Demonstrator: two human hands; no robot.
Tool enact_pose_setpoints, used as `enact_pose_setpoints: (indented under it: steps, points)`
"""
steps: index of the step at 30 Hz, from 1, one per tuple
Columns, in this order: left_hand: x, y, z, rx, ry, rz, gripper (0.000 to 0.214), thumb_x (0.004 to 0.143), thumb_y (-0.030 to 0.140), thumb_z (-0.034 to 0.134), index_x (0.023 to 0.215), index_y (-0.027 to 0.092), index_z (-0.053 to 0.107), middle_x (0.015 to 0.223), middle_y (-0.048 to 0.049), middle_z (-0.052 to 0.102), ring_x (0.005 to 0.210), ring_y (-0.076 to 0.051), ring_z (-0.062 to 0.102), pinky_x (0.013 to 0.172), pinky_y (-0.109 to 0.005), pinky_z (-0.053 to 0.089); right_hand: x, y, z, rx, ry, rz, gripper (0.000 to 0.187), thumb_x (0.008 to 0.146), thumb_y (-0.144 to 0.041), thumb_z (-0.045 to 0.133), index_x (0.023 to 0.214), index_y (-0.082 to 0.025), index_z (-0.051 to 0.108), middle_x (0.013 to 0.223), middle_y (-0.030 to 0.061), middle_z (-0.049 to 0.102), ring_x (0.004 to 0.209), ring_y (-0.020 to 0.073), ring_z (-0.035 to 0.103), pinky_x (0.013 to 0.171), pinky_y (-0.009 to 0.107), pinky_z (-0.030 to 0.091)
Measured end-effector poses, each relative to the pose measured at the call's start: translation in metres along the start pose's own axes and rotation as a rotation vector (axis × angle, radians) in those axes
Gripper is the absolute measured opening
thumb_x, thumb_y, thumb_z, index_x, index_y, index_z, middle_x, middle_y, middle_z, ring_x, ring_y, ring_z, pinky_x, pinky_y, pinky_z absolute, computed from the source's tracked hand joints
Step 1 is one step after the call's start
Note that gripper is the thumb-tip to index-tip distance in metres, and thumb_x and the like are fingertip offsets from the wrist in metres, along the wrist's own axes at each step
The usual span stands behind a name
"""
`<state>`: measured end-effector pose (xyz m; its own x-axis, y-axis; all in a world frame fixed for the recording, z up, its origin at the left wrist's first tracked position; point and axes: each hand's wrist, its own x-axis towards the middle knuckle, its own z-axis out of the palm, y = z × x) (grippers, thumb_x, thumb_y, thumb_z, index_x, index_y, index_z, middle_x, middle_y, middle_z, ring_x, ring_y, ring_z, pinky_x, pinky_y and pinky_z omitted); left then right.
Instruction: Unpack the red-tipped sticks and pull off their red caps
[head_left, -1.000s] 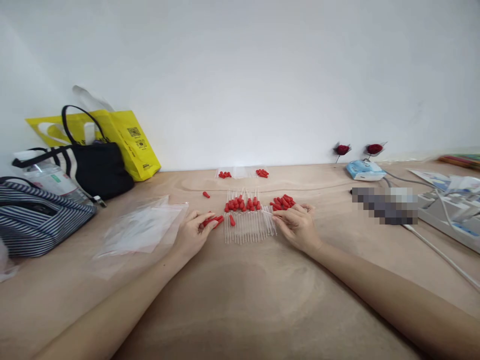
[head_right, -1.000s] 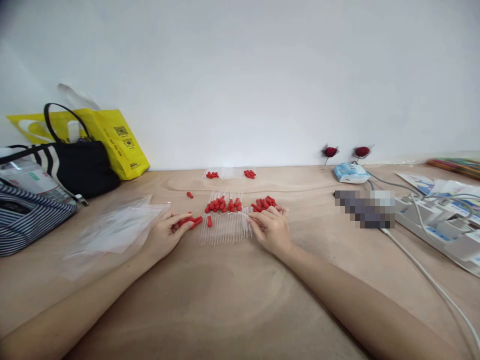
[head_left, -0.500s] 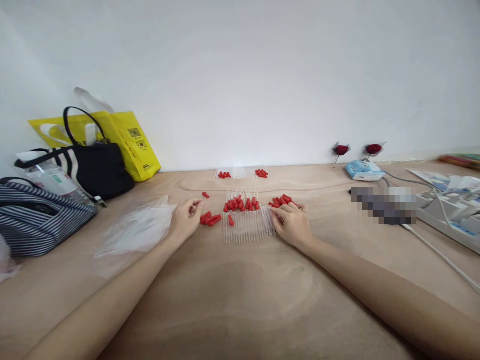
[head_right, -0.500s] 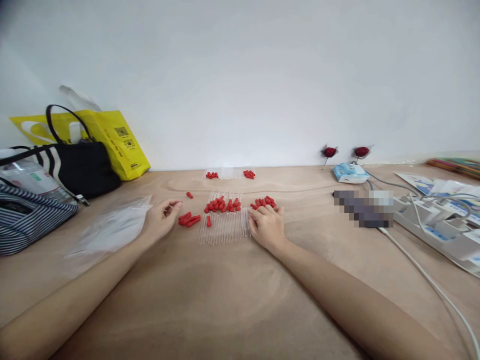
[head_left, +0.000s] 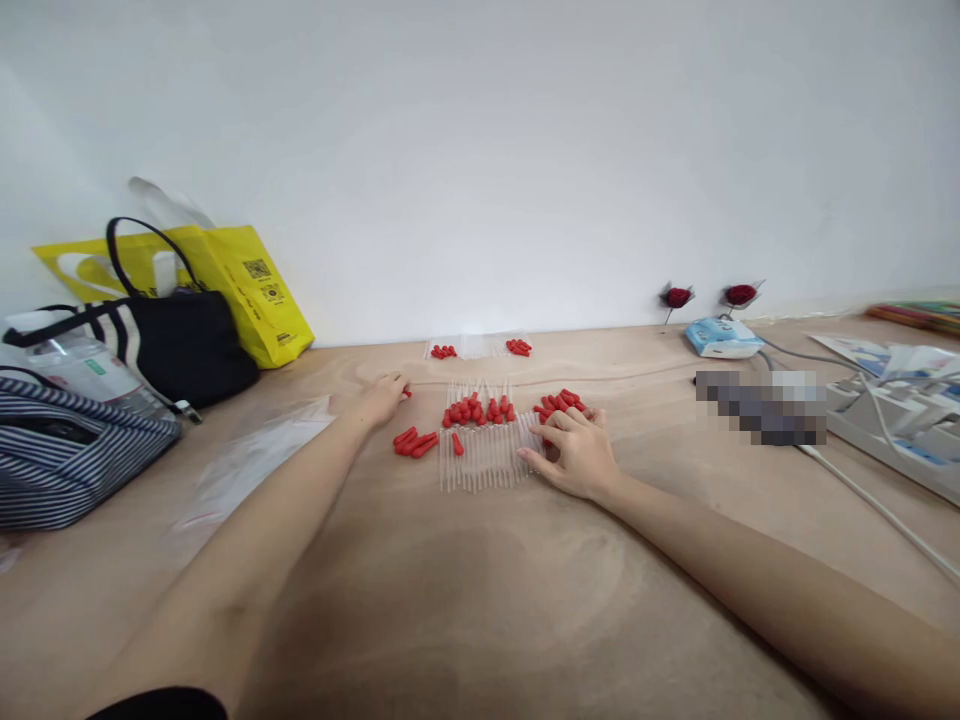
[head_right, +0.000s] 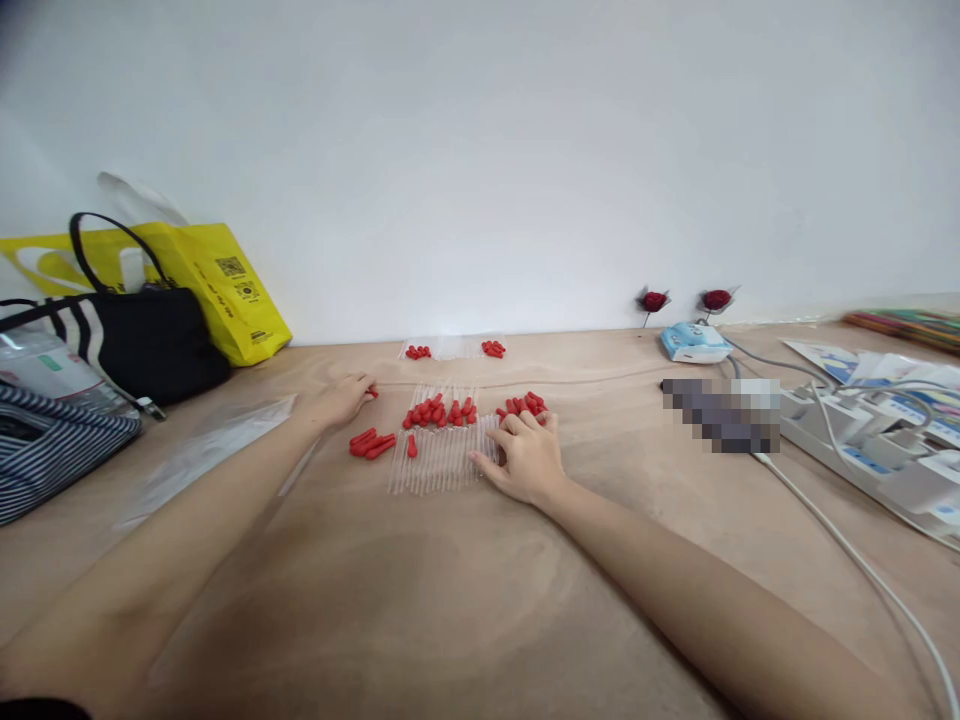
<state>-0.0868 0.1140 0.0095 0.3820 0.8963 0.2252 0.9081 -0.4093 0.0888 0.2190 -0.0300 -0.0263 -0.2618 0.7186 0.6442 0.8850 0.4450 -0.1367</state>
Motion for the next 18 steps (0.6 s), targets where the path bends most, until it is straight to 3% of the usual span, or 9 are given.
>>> enact_pose_setpoints:
  steps: [4, 10, 18]
  points:
    - [-0.008, 0.01, -0.006, -0.056, -0.009, -0.029, 0.011, 0.072, 0.021, 0.046, 0.077, 0.017, 0.055, 0.085, -0.0083, 0.059, 0.083, -0.021, 0.054, 0.076, -0.032, 0.04, 0.0, -0.001, -0.001, 0.009, 0.021, 0.005, 0.036, 0.075, -0.053, 0.048, 0.081, -0.023, 0.067, 0.069, 0.0025, 0.059, 0.071, 0.0157, 0.045, 0.072, 0.035, 0.02]
    - [-0.029, 0.036, -0.018, -0.238, -0.208, 0.019, 0.015, 0.068, 0.032, 0.05, 0.072, 0.019, 0.058, 0.067, 0.0003, 0.062, 0.062, -0.014, 0.056, 0.06, -0.023, 0.042, -0.001, -0.002, -0.002, 0.022, 0.038, 0.04, 0.035, 0.075, -0.052, 0.049, 0.078, -0.022, 0.067, 0.07, 0.0027, 0.061, 0.072, 0.0158, 0.046, 0.072, 0.034, 0.019]
    - [-0.019, 0.041, -0.016, -0.427, -0.277, -0.075, 0.035, 0.064, 0.048, 0.05, 0.072, 0.016, 0.06, 0.072, -0.0013, 0.063, 0.065, -0.015, 0.055, 0.061, -0.024, 0.04, -0.002, -0.001, -0.002, 0.027, 0.034, 0.054, 0.035, 0.075, -0.051, 0.049, 0.075, -0.021, 0.066, 0.07, 0.0026, 0.061, 0.072, 0.0152, 0.046, 0.072, 0.034, 0.019]
